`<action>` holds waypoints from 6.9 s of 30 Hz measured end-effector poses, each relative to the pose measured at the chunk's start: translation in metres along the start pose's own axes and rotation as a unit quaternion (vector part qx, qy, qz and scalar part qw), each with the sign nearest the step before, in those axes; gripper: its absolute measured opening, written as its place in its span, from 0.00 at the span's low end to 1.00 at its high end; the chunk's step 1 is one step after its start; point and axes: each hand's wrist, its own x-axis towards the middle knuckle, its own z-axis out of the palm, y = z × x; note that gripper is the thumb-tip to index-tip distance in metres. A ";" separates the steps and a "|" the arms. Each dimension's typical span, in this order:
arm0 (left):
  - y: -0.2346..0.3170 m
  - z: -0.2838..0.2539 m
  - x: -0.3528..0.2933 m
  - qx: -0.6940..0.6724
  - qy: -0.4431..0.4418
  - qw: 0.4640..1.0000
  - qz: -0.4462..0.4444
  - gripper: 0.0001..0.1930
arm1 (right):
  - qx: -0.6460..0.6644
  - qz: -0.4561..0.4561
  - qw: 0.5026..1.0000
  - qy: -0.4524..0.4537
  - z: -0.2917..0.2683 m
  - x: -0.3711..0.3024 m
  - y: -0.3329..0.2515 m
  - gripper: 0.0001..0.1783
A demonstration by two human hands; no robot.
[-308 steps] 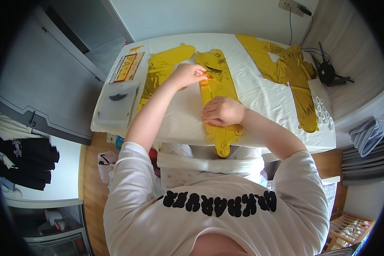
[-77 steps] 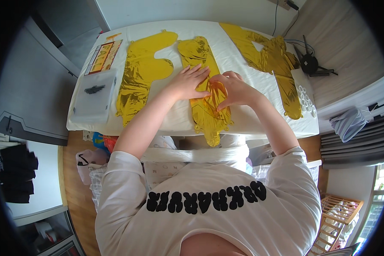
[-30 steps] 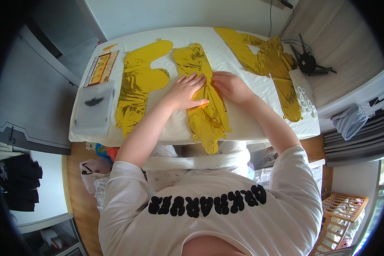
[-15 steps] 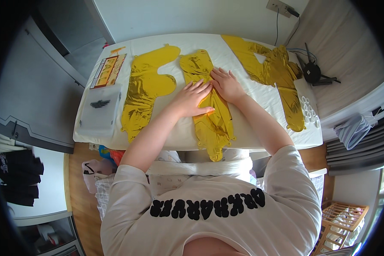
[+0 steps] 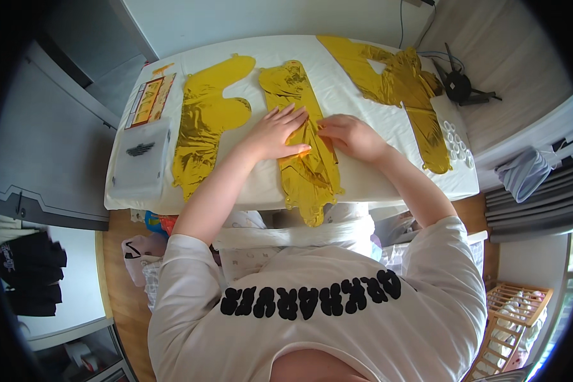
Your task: The person lays out and flattens deflated foil balloons on a table, then folds one of the foil balloons into a compact square by hand.
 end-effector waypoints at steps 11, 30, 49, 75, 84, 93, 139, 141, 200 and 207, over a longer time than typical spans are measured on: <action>0.043 0.003 -0.018 0.013 -0.051 0.997 0.064 0.49 | -0.012 0.079 0.994 -0.072 -0.011 -0.100 -0.088 0.26; 0.044 0.005 -0.019 0.026 -0.040 0.997 0.064 0.48 | -0.090 -0.009 0.994 0.061 0.007 -0.106 -0.102 0.18; 0.048 0.000 -0.018 0.015 -0.032 0.996 0.083 0.47 | -0.141 -0.051 0.988 0.041 0.016 -0.093 -0.101 0.23; 0.077 0.002 -0.097 -0.116 0.077 0.968 0.208 0.24 | -0.109 -0.066 0.991 0.023 0.004 -0.084 -0.095 0.18; 0.085 0.001 -0.094 -0.141 0.068 0.982 0.106 0.26 | -0.079 -0.052 0.995 0.017 0.002 -0.083 -0.090 0.20; 0.086 -0.002 -0.091 -0.138 0.053 0.983 0.109 0.18 | -0.048 -0.043 0.998 0.013 -0.001 -0.079 -0.085 0.22; 0.084 0.004 -0.098 -0.382 0.195 0.886 -0.178 0.38 | 0.217 0.435 0.861 -0.153 -0.013 -0.024 -0.066 0.21; 0.086 0.004 -0.097 -0.374 0.199 0.888 -0.177 0.38 | 0.218 0.437 0.859 -0.155 -0.013 -0.022 -0.066 0.22; 0.170 0.041 -0.100 0.040 0.155 0.975 -0.154 0.43 | 0.368 0.444 0.817 0.022 -0.009 -0.057 -0.085 0.28; 0.168 0.042 -0.102 0.045 0.167 0.974 -0.146 0.42 | 0.338 0.410 0.836 0.136 0.004 -0.073 -0.109 0.30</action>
